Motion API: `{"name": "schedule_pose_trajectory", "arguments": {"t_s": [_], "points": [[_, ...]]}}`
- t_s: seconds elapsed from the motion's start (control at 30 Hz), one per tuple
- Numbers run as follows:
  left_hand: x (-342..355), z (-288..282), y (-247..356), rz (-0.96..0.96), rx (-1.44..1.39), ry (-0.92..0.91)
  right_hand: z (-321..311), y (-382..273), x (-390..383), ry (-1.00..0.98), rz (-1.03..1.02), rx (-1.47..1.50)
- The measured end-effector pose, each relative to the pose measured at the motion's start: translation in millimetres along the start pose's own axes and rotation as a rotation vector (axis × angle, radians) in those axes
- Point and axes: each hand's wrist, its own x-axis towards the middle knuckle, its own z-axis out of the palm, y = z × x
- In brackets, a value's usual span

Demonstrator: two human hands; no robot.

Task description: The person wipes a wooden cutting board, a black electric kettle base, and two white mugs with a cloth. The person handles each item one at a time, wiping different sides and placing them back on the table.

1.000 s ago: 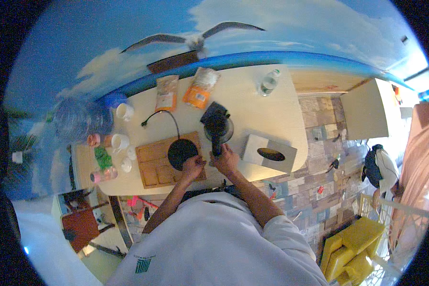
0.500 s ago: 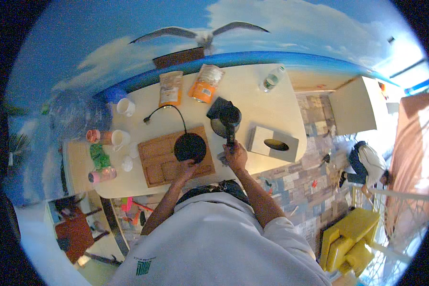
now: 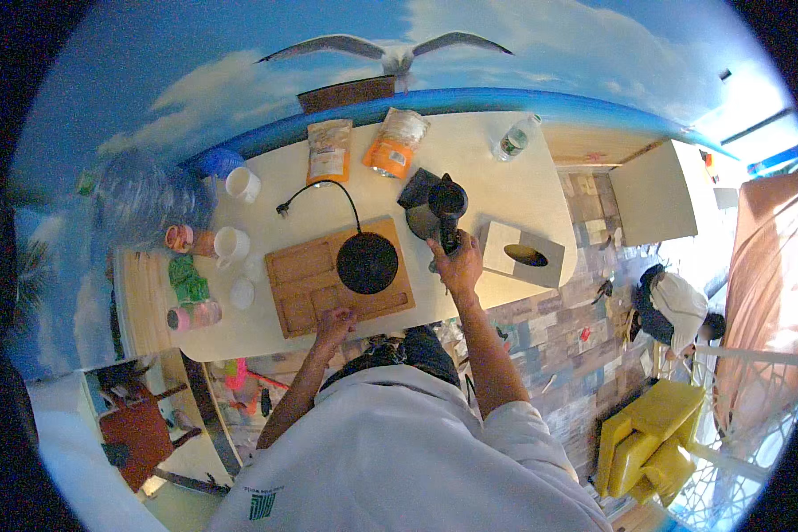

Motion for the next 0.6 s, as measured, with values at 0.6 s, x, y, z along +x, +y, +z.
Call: {"name": "schedule_pose_trajectory", "arguments": {"t_s": [0.6], "points": [[4.3,107.2,172.5,0.455,-0.166,-0.276,-43.4,5.5,3.9,-0.678,0.297,0.564]]}}
